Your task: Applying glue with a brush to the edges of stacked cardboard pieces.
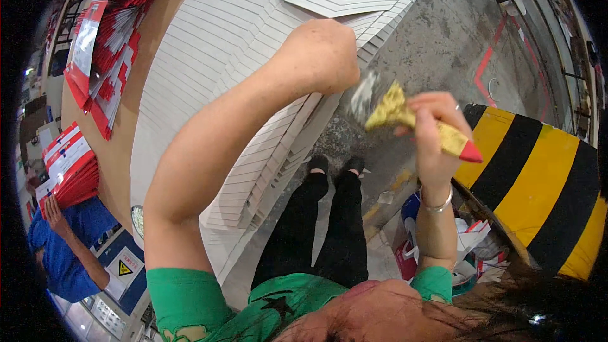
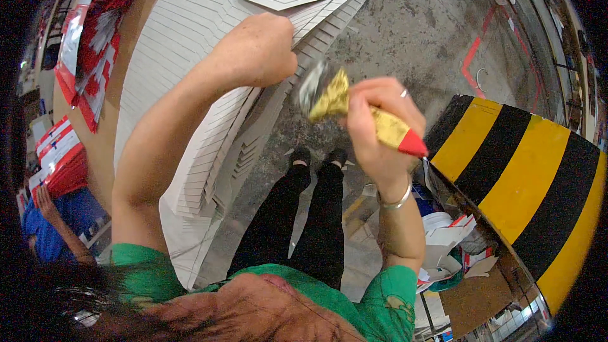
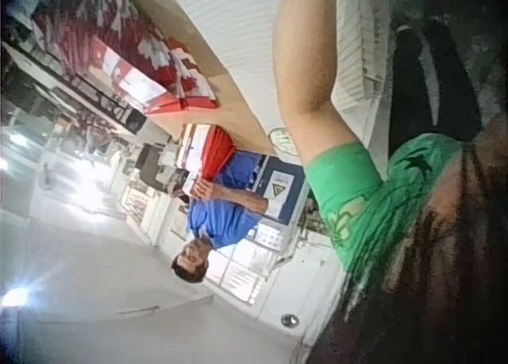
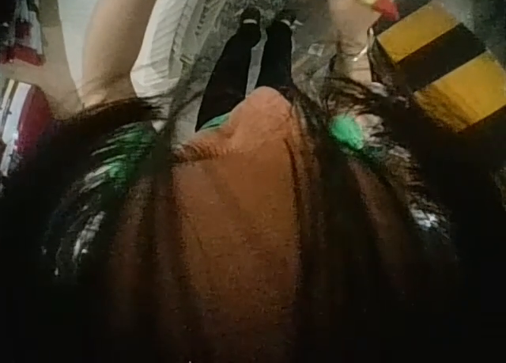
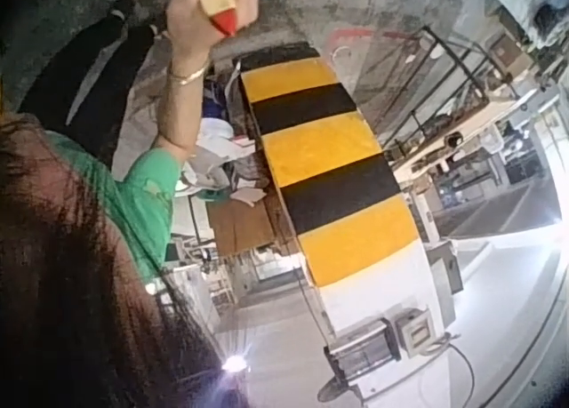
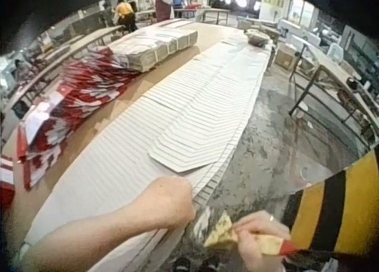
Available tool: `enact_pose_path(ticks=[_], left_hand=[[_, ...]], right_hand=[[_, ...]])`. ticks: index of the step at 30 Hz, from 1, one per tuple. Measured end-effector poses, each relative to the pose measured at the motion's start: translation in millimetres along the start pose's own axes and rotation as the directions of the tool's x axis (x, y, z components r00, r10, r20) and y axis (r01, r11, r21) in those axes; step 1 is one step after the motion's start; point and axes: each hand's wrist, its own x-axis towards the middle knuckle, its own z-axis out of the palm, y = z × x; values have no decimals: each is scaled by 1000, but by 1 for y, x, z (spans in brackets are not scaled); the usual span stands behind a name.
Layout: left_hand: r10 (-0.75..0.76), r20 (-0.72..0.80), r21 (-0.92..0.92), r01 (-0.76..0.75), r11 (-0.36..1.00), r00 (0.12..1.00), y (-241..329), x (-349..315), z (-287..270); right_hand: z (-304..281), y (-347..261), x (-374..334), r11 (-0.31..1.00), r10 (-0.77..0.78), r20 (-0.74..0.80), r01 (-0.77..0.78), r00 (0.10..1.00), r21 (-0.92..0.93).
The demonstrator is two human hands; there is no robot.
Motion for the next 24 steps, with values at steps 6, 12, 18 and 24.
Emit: enact_pose_path(ticks=[6, 12, 18, 24], left_hand=[[26, -91, -3, -26, 1000, 995, -3, 0, 9], [-101, -123, 93, 112, 989, 987, -1, -27, 41], [-175, -475, 443, 406, 799, 863, -23, -117, 144], [-285, -19, 34, 286, 958, 958, -31, -135, 87]], right_hand=[[-15, 3, -21, 986, -156, 128, 163, 979, -40], [-45, -3, -54, 984, 50, -50, -41, 997, 171], [-58, -3, -81, 972, 108, -56, -93, 993, 215], [-42, -11, -82, 947, 107, 1, -103, 994, 303]])
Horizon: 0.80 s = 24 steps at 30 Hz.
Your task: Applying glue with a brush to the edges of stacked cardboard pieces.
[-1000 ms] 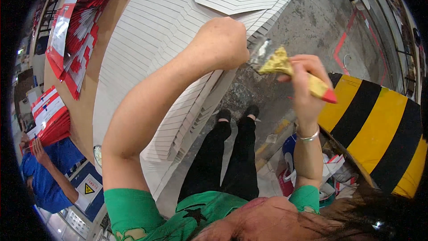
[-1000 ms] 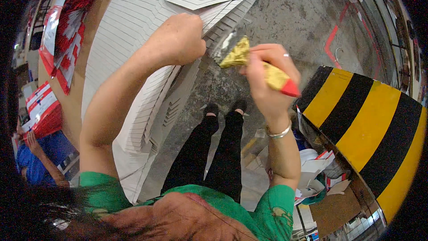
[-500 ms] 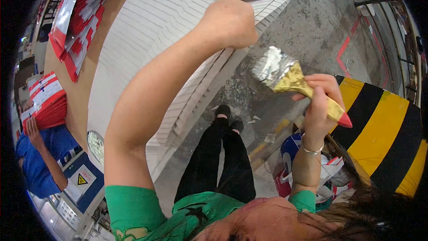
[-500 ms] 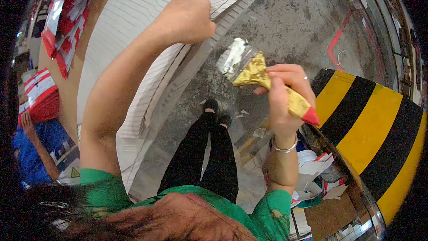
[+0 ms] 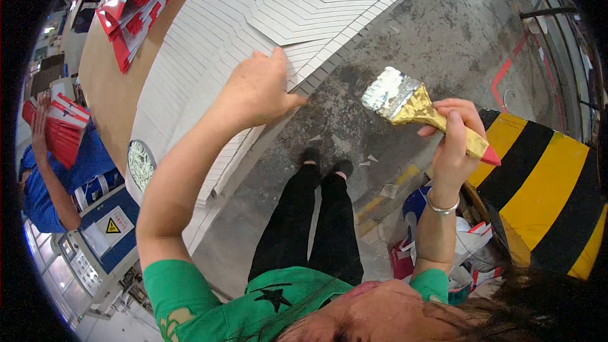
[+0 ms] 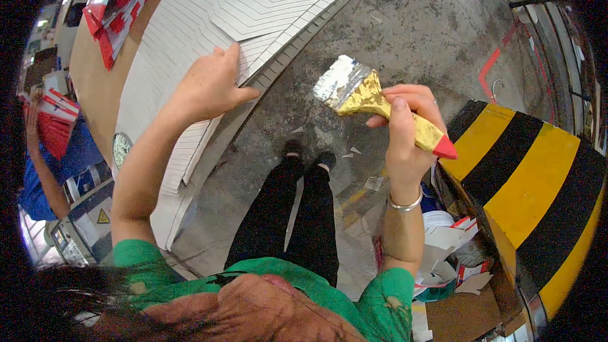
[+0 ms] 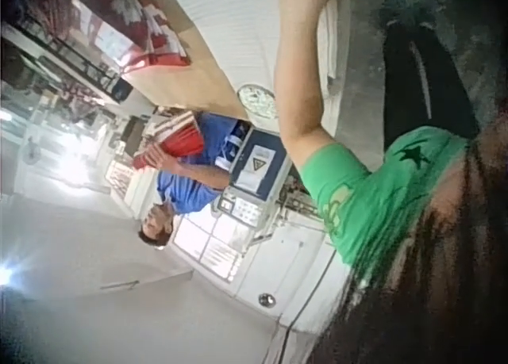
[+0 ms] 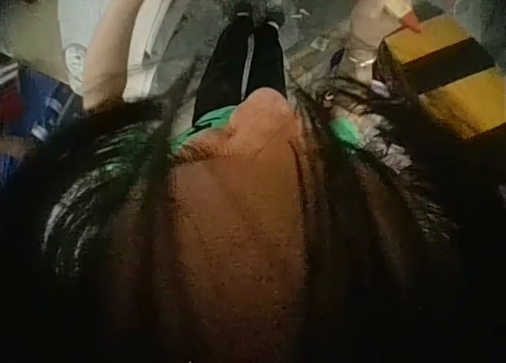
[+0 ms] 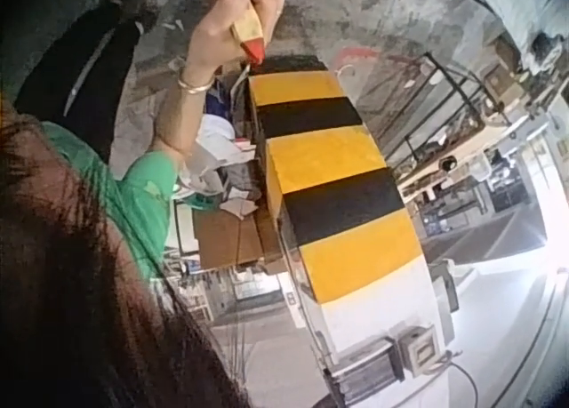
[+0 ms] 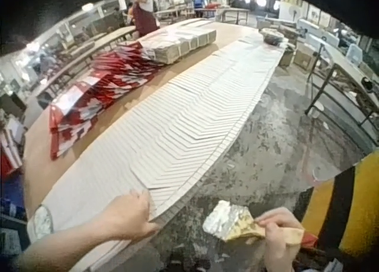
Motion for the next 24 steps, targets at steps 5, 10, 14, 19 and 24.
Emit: enact_pose_path(ticks=[5, 10, 14, 19, 24], left_hand=[[3, -167, 186, 28, 982, 986, 1, 4, 15], [123, 32, -48, -121, 991, 992, -8, 6, -18], [139, 10, -62, -138, 988, 990, -16, 5, -17], [194, -48, -64, -197, 978, 980, -12, 5, -20], [211, -4, -75, -211, 975, 977, -14, 5, -25]], right_hand=[[24, 9, 14, 999, -22, -33, 23, 999, 32], [47, 12, 40, 995, -95, -63, 94, 993, -25], [55, 26, 26, 992, 2, 95, 10, 995, -125], [62, 20, 28, 994, 3, 15, -1, 1000, -106], [73, 3, 2, 997, 57, -16, -58, 998, -50]])
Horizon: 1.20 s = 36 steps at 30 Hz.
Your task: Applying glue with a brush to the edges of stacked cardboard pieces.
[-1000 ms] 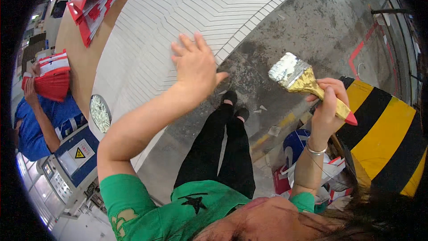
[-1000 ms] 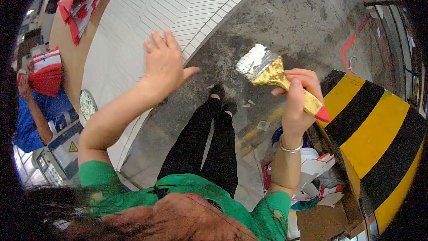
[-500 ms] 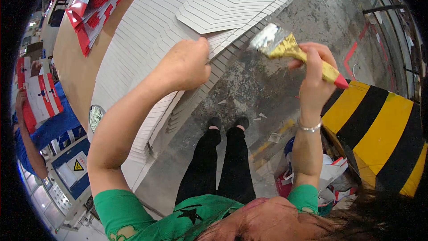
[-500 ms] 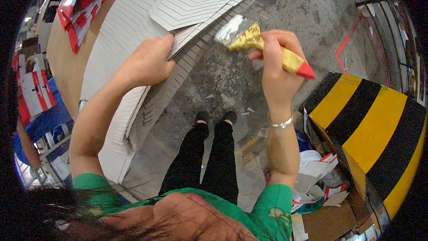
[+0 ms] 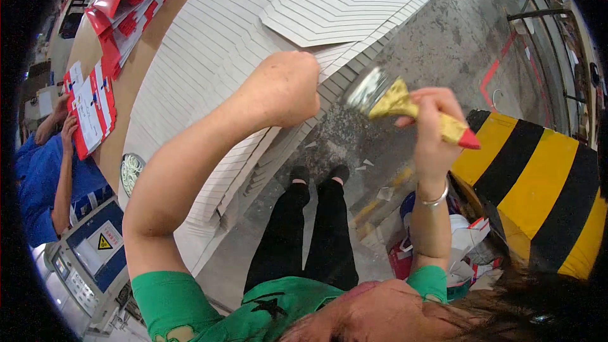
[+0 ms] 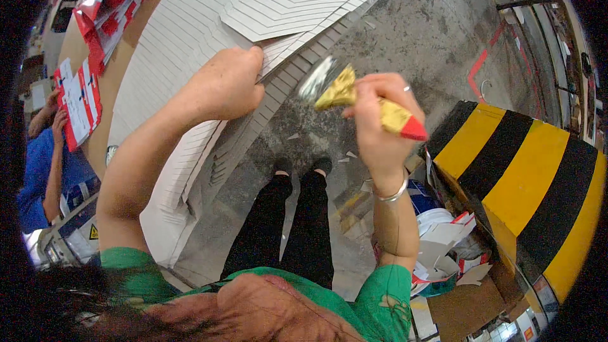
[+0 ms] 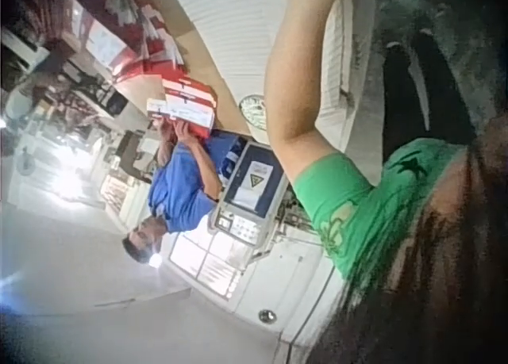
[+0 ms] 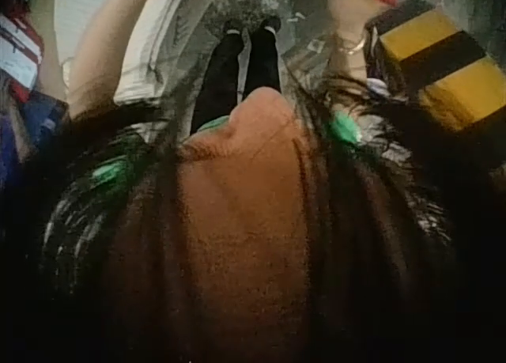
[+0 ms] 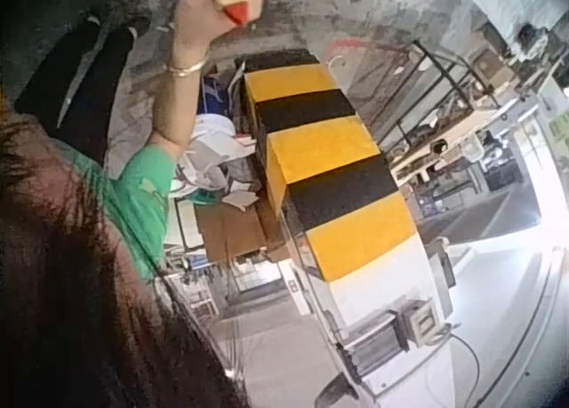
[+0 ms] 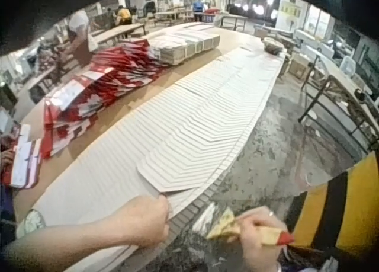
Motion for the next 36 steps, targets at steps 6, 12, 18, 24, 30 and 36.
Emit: enact_pose_path(ticks=[6, 12, 18, 24, 30, 36], left_hand=[[-29, 92, 2, 29, 1000, 995, 1, 0, -3], [3, 99, 10, -4, 1000, 995, 8, 2, -6], [34, -29, 47, -33, 998, 999, 0, 2, 3], [38, 51, 29, -39, 999, 998, 2, 0, -4], [49, 41, 32, -50, 998, 998, 1, 0, -2], [87, 2, 62, -87, 994, 996, 1, 5, 1]], right_hand=[[11, 12, -22, 902, -260, 262, 331, 929, -277], [10, 6, -11, 942, -194, -5, 185, 981, -281], [11, -9, -17, 998, 31, -85, -35, 996, -47], [13, 5, -42, 949, -186, 139, 215, 973, -229], [24, 6, -62, 941, -139, 219, 198, 966, -275], [24, 6, -54, 981, -92, 14, 93, 996, -169]])
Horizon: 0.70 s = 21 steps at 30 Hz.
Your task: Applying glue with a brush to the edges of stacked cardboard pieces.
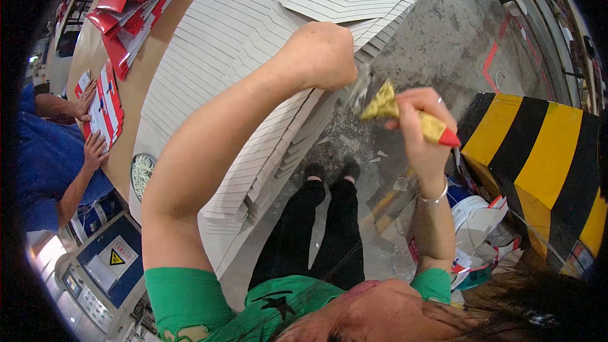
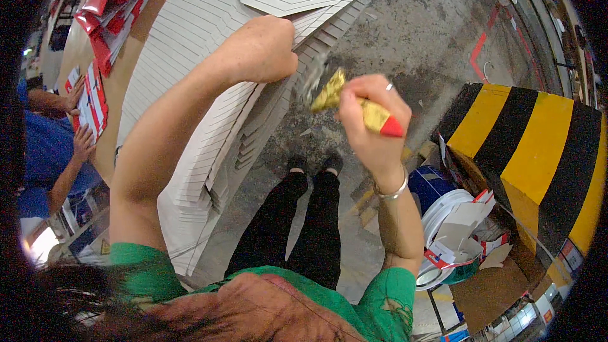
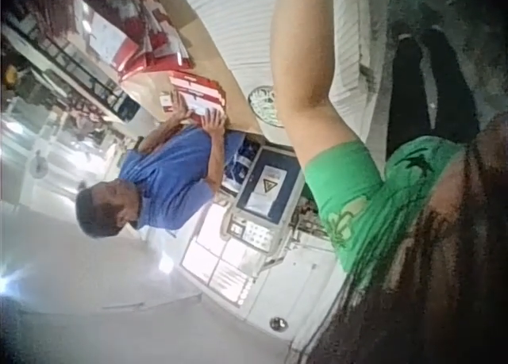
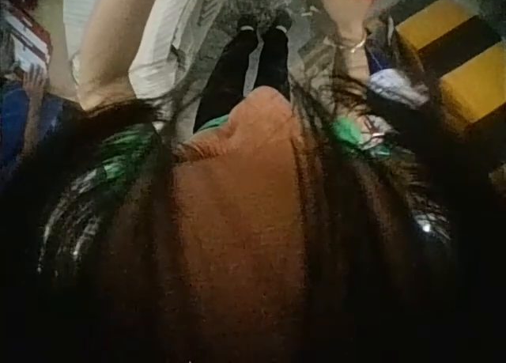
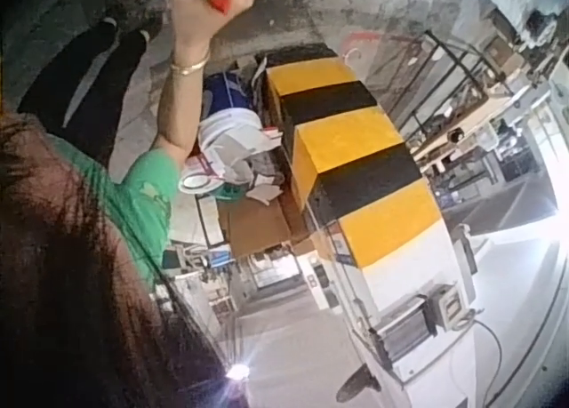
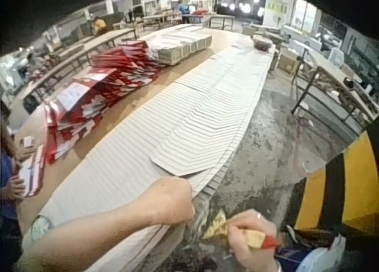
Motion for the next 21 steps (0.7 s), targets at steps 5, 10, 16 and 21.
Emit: enact_pose_path(ticks=[5, 10, 16, 21], left_hand=[[13, -25, -48, -14, 999, 1000, -5, -7, -2], [0, -111, 83, 9, 997, 994, -9, -7, 20], [-477, -58, 169, 480, 861, 877, 16, -70, 89], [-413, -385, 364, 547, 754, 825, -1, -136, 146]], right_hand=[[4, -4, 5, 996, -23, -27, 25, 999, 90], [-15, 1, -22, 991, 25, 23, -28, 999, 130], [-59, -12, -63, 995, -41, -68, 47, 997, 88], [-53, -18, -79, 995, 0, -41, 4, 999, 97]])
